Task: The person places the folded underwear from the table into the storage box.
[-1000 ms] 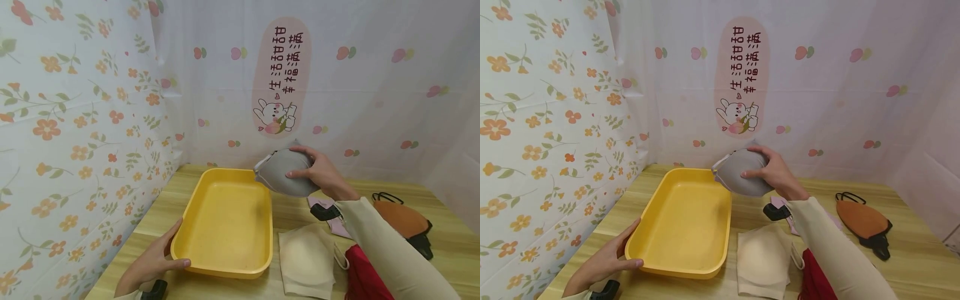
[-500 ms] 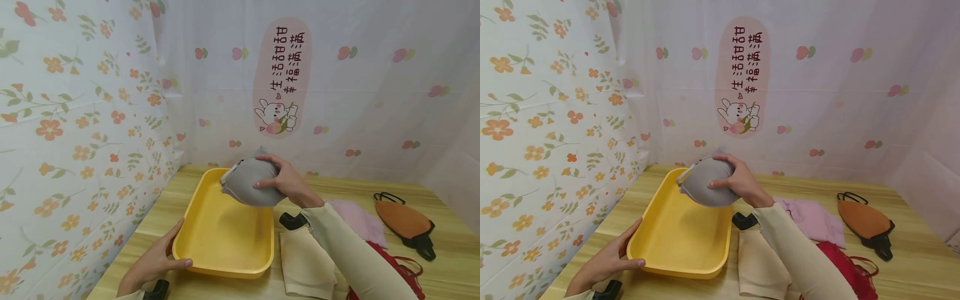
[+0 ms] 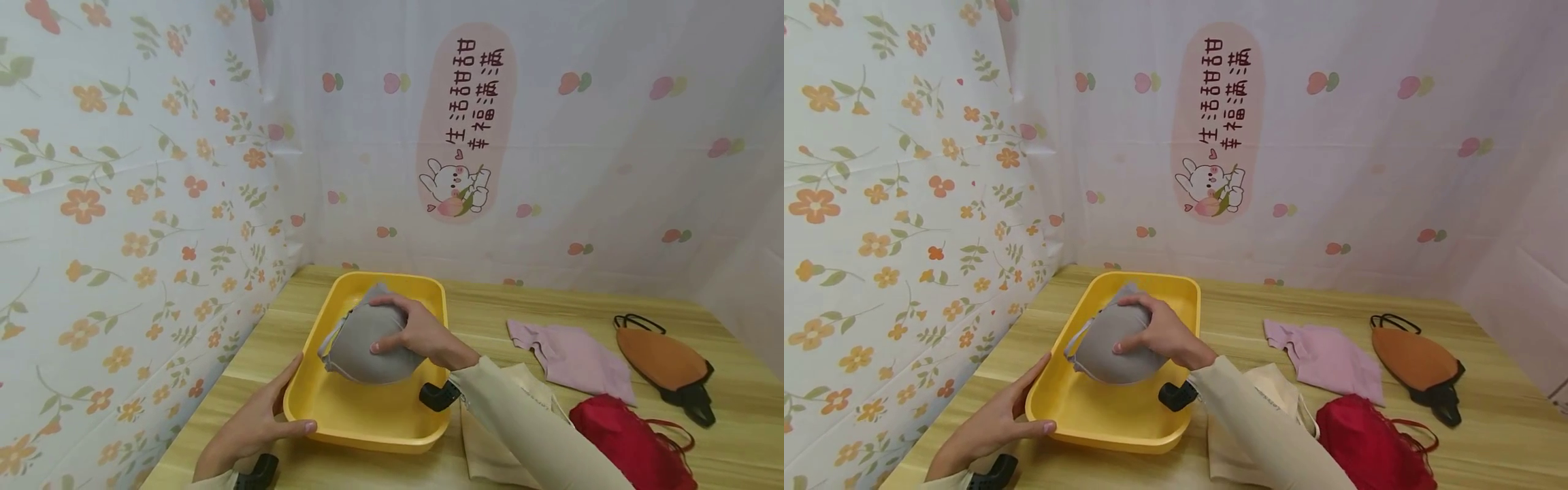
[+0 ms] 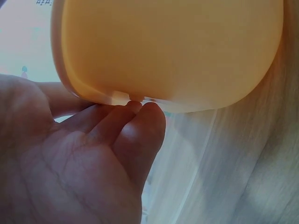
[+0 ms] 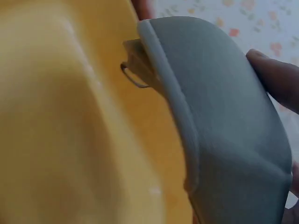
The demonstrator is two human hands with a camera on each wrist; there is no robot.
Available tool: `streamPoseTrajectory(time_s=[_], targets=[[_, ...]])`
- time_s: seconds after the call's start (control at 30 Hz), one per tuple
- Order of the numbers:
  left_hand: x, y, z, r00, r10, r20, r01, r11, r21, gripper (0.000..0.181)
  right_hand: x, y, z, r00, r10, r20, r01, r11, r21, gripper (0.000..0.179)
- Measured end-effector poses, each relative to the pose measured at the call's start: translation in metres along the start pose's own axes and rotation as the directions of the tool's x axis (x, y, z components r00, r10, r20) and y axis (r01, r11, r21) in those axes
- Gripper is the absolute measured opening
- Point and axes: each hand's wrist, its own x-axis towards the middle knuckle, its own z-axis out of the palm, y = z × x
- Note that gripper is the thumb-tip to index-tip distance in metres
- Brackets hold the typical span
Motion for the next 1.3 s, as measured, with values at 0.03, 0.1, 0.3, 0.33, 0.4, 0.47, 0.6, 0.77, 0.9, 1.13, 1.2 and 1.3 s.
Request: streamPoseTrajectory(time_s=[0.03,0.1,0.3,0.33,0.4,0.47,0.6,0.77,0.9,1.13,1.2,1.3], targets=[[0.000,0.000,0.000,1.000,0.007,-0.004,-0.007,1.000,0.006,0.110,0.000,0.002,0.004,1.000,0.007,0.024,-0.006,1.000,-0.012,0.070],[0.000,0.000,0.000,1.000,0.010,-0.016,-0.010,1.000,0.007,0.109,-0.001,0.005,0.012,0.997,0.017,0.080,-0.015,0.999,-0.033,0.069],[-0.002,0.000,0.000,0.999,0.045,-0.012,-0.046,0.999,-0.008,0.108,-0.002,0.012,0.024,0.981,0.056,0.186,-0.042,0.996,-0.074,0.065],[-0.002,0.000,-0.001,0.999,0.052,-0.007,-0.052,0.999,-0.007,0.108,-0.003,0.012,0.025,0.980,0.059,0.190,-0.043,0.995,-0.088,0.064],[-0.002,0.001,-0.001,0.999,0.054,-0.004,-0.054,0.999,-0.003,0.108,-0.004,0.012,0.027,0.979,0.062,0.192,-0.036,0.990,-0.136,0.063],[-0.002,0.001,-0.001,0.998,0.056,-0.004,-0.056,0.998,0.001,0.108,-0.005,0.011,0.029,0.980,0.049,0.195,-0.005,0.975,-0.220,0.063],[-0.003,0.001,-0.001,0.999,0.042,-0.004,-0.042,0.999,0.005,0.109,-0.007,0.011,0.033,0.973,0.021,0.232,0.089,0.887,-0.454,0.062],[-0.001,0.000,0.000,1.000,0.000,-0.001,0.000,1.000,0.001,0.109,-0.009,0.012,0.038,0.962,0.059,0.265,0.118,0.789,-0.603,0.064],[-0.001,-0.001,0.001,1.000,0.004,0.004,-0.004,1.000,0.001,0.110,-0.010,0.012,0.039,0.960,0.086,0.265,0.108,0.763,-0.638,0.065],[-0.001,0.002,0.001,1.000,-0.010,-0.001,0.010,1.000,0.008,0.110,-0.011,0.009,0.038,0.959,0.102,0.266,0.111,0.726,-0.679,0.066],[-0.002,0.003,0.001,1.000,-0.006,-0.001,0.006,1.000,0.014,0.110,-0.012,0.008,0.038,0.959,0.108,0.263,0.106,0.721,-0.685,0.067],[-0.002,0.004,0.002,1.000,-0.006,-0.001,0.006,1.000,0.004,0.110,-0.013,0.007,0.038,0.960,0.116,0.256,0.098,0.717,-0.690,0.067]])
